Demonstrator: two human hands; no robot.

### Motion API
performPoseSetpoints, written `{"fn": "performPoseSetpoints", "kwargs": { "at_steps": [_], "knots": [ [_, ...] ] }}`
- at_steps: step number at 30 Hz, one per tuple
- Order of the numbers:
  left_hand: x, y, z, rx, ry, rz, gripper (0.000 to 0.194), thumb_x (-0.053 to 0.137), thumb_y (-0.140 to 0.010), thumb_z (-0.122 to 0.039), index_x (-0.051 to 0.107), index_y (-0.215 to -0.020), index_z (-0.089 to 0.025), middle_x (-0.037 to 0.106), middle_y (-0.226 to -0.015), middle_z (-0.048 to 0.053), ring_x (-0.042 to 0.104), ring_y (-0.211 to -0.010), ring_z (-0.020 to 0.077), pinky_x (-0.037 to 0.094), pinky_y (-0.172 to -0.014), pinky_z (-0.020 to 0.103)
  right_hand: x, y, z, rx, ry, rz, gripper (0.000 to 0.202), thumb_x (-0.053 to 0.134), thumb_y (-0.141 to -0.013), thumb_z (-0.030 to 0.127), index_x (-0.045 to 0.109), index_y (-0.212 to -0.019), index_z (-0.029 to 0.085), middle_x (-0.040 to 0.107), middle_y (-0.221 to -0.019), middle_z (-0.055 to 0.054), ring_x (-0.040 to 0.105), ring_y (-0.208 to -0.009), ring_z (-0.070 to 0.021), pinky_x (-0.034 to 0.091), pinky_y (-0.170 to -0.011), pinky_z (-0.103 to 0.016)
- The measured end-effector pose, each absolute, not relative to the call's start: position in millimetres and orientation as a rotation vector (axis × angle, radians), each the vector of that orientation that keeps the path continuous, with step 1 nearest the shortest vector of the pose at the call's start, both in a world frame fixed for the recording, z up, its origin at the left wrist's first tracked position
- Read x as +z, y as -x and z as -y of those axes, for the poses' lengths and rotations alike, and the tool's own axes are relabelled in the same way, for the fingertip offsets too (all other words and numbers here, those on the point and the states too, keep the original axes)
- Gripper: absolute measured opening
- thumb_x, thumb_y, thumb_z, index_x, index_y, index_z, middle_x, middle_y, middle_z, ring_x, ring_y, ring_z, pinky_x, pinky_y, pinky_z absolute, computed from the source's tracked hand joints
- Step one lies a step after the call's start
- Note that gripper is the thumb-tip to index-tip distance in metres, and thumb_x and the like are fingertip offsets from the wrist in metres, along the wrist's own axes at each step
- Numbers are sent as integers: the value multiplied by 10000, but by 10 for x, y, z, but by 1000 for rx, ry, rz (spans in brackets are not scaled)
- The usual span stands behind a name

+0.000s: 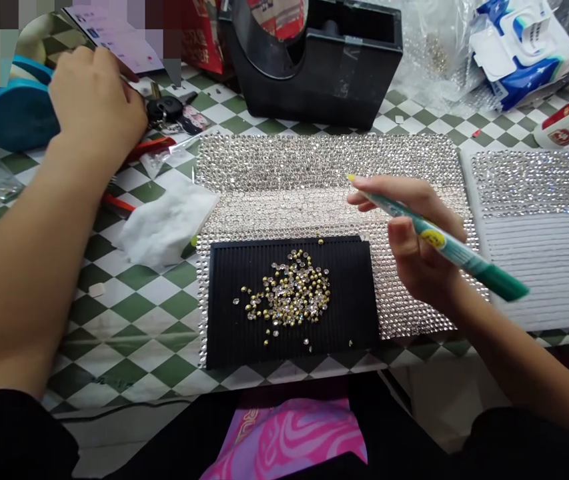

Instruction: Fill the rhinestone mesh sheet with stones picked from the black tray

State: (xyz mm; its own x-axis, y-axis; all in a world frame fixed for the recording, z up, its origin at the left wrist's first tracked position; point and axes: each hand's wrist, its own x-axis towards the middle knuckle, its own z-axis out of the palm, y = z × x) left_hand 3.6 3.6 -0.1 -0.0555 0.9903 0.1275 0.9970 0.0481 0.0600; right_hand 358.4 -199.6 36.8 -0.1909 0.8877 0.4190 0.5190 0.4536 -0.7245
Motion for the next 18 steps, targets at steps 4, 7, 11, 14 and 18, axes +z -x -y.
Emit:
{"fn": "performPoseSetpoints", "kwargs": {
  "at_steps": [4,7,11,14,18],
  "knots": [
    [3,-49,-15,-199,2123,2237,412,327,-934,-160,461,-1303,-33,470,-1395,197,401,-1343,361,374,-1121,501,337,-3538,1957,621,1187,1887,195,502,-982,249,679,-1064,243,693,-953,1,683,-849,-109,571,-770,-271],
    [4,-43,-8,-194,2130,2228,412,321,-938,-160,468,-1298,-25,471,-1395,203,405,-1339,365,374,-1120,498,286,-3508,1956,759,1211,1919,138,577,-931,218,644,-1051,214,682,-911,0,690,-795,-100,588,-722,-237],
    [13,-27,-17,-185,2131,2232,399,320,-954,-169,465,-1305,-46,473,-1403,180,402,-1343,344,368,-1131,480,244,-3510,1942,806,1207,1924,97,588,-915,204,622,-1005,191,675,-887,-10,693,-762,-95,586,-683,-217],
    [4,-28,-28,-186,2134,2226,403,325,-956,-173,466,-1311,-43,473,-1402,174,402,-1342,340,368,-1132,472,276,-3504,1954,746,1197,1966,50,593,-906,190,642,-913,191,673,-834,-2,669,-728,-82,551,-641,-203],
    [-31,-34,-48,-199,2106,2229,432,351,-923,-144,467,-1318,-11,470,-1391,194,404,-1336,366,375,-1118,506,344,-3462,2050,747,1167,2009,73,579,-892,148,629,-862,191,665,-789,1,634,-687,-67,522,-596,-180]
  ]
}}
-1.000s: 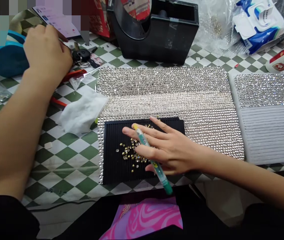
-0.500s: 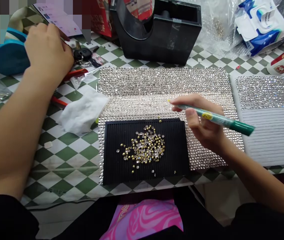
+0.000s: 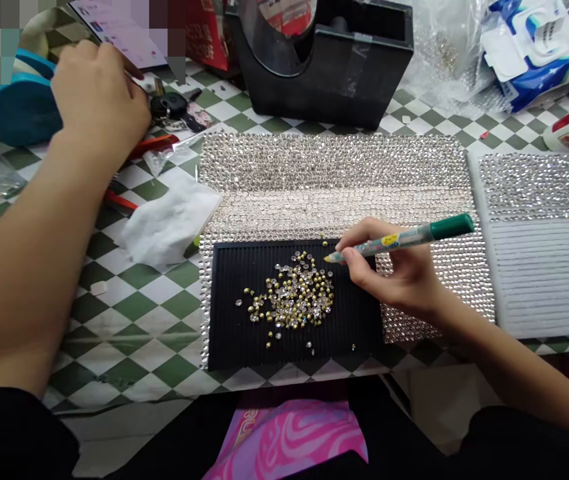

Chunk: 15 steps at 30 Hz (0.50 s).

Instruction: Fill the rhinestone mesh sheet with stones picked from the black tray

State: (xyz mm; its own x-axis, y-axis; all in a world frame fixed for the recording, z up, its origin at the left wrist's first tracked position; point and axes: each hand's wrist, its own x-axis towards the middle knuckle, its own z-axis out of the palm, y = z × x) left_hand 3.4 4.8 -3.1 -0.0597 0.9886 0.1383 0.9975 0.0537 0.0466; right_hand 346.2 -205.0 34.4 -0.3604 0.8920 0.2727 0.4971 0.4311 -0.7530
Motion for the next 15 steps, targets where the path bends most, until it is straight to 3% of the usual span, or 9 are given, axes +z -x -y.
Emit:
{"fn": "performPoseSetpoints", "kwargs": {
  "at_steps": [15],
  "knots": [
    [-29,-34,-41,-206,2126,2204,466,333,-915,-168,484,-1309,30,477,-1370,230,414,-1326,391,380,-1110,520,194,-3472,2322,772,1130,2058,112,587,-863,93,614,-870,202,659,-779,5,700,-810,-114,560,-660,-189]
  ]
}}
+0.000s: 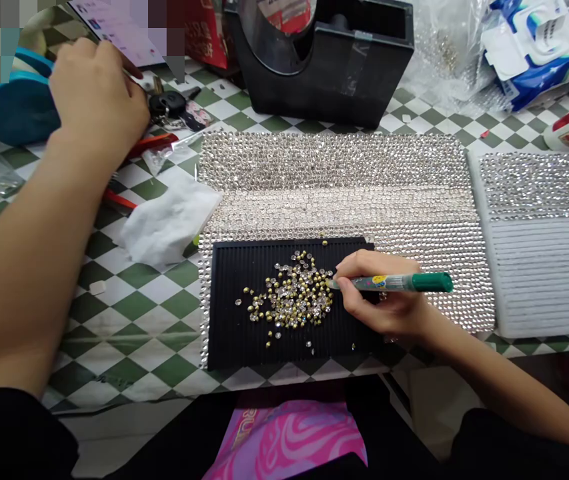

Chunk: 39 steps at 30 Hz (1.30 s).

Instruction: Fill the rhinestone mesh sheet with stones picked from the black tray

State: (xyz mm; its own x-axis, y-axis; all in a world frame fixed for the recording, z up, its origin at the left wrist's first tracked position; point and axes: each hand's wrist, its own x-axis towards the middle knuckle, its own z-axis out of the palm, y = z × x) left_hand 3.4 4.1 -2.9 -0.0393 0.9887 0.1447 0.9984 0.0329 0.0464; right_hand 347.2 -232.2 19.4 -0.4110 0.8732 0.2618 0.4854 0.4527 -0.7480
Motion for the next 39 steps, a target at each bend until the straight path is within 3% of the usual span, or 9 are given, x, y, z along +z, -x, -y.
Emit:
{"fn": "performPoseSetpoints", "kwargs": {
  "at_steps": [10,16,20,23,26,31,39],
  "knots": [
    [-15,-50,-38,-198,2113,2208,471,339,-914,-161,485,-1317,33,478,-1371,228,414,-1331,395,387,-1108,528,191,-3554,2323,786,1174,1892,136,575,-874,94,642,-880,212,675,-818,13,701,-811,-122,590,-744,-238],
    [-25,-35,-47,-203,2128,2203,479,321,-915,-169,497,-1306,44,478,-1357,236,415,-1324,408,394,-1094,546,220,-3651,2324,708,1242,1820,202,576,-879,99,676,-955,257,681,-871,2,693,-855,-135,589,-768,-270],
    [-47,-27,-49,-209,2125,2196,477,321,-917,-177,492,-1308,36,479,-1359,226,413,-1327,401,393,-1100,541,252,-3695,2336,762,1246,1919,196,601,-867,128,664,-1018,235,691,-922,-13,696,-885,-141,587,-731,-249],
    [-61,-25,-50,-200,2121,2196,471,320,-919,-178,489,-1314,16,476,-1371,208,410,-1330,390,393,-1103,540,302,-3698,2346,790,1203,2051,278,607,-841,98,631,-1087,225,698,-1005,-24,696,-941,-142,594,-794,-251],
    [-56,-28,-47,-186,2117,2201,476,315,-923,-183,479,-1324,16,466,-1383,204,402,-1336,389,392,-1104,540,344,-3689,2365,633,1123,2216,369,614,-802,44,608,-1131,211,693,-1089,-42,683,-1023,-147,582,-868,-261],
    [-11,-38,-17,-141,2117,2212,484,290,-937,-203,469,-1336,6,456,-1395,194,393,-1345,371,386,-1118,509,324,-3711,2401,460,1050,2361,397,600,-789,26,631,-1146,197,663,-1201,-79,668,-1052,-170,574,-854,-297],
    [32,-39,2,-100,2119,2208,521,239,-930,-233,465,-1343,-10,450,-1399,192,390,-1345,361,386,-1119,488,288,-3717,2448,615,1146,2137,408,610,-808,36,621,-1158,244,687,-1134,-42,675,-1058,-167,579,-892,-318]
  ]
}}
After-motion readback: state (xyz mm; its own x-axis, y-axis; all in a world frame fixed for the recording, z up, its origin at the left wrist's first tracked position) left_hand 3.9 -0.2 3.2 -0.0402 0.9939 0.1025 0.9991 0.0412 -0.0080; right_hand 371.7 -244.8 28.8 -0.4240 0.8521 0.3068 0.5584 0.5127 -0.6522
